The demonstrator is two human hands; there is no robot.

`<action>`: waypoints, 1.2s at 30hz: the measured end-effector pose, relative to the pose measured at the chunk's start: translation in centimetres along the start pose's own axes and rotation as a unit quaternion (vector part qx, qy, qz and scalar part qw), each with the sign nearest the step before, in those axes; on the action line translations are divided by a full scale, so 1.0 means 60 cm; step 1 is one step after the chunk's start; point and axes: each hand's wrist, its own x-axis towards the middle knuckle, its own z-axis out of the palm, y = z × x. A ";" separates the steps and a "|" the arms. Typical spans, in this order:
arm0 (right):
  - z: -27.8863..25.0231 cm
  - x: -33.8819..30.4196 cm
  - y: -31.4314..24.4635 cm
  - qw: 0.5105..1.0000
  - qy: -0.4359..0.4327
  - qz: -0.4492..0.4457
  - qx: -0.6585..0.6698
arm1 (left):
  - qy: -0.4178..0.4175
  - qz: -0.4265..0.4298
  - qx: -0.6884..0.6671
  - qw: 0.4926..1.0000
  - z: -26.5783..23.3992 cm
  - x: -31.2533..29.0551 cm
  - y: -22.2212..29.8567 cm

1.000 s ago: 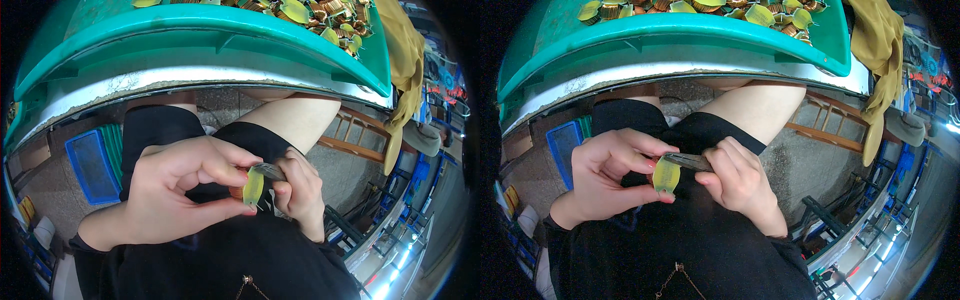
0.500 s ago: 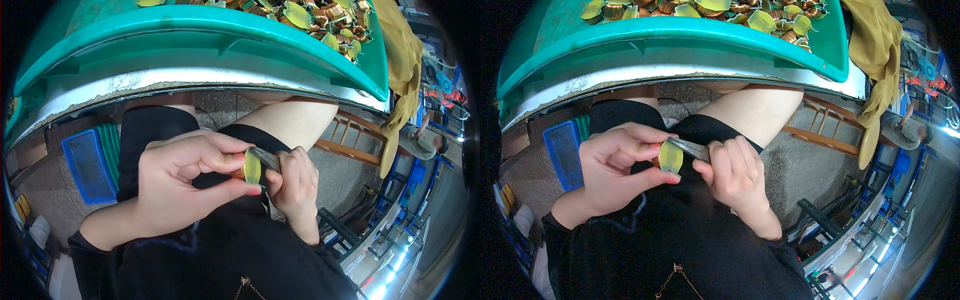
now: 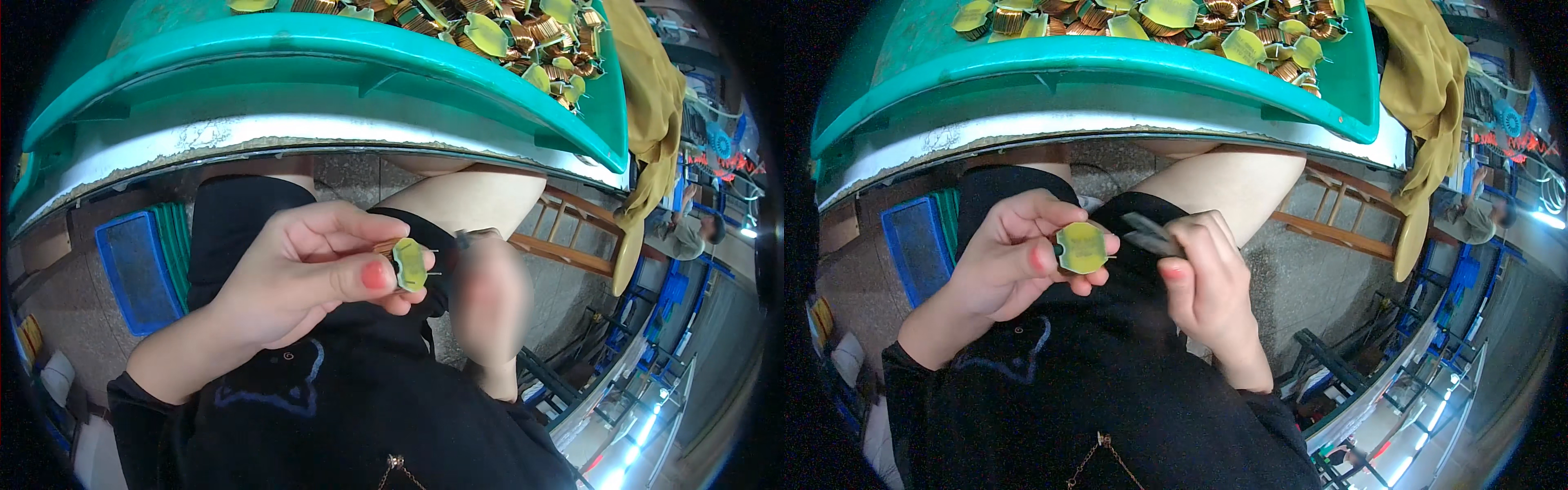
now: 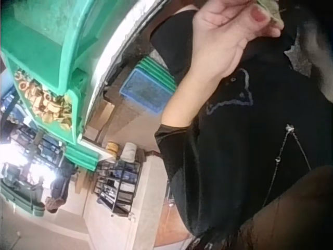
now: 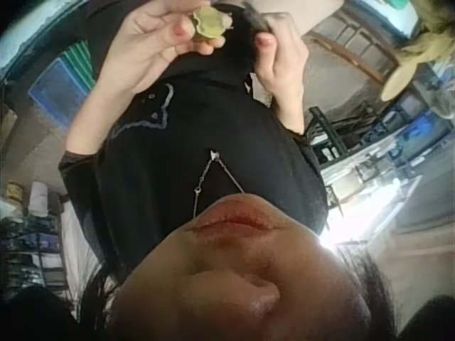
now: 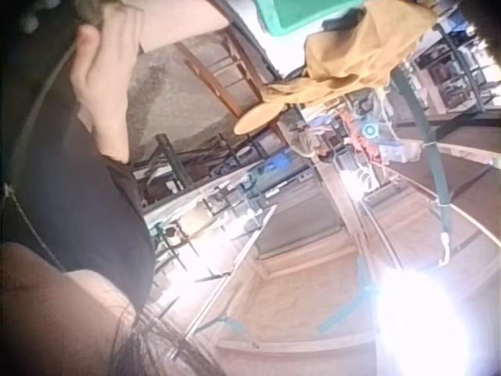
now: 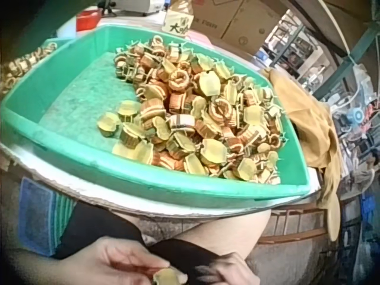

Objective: Trimming small circular components with a pair of clippers at a workbench.

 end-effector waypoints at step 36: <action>0.019 0.011 0.002 0.965 0.000 -0.156 -0.213 | 0.023 0.096 0.101 0.990 0.017 -0.008 -0.024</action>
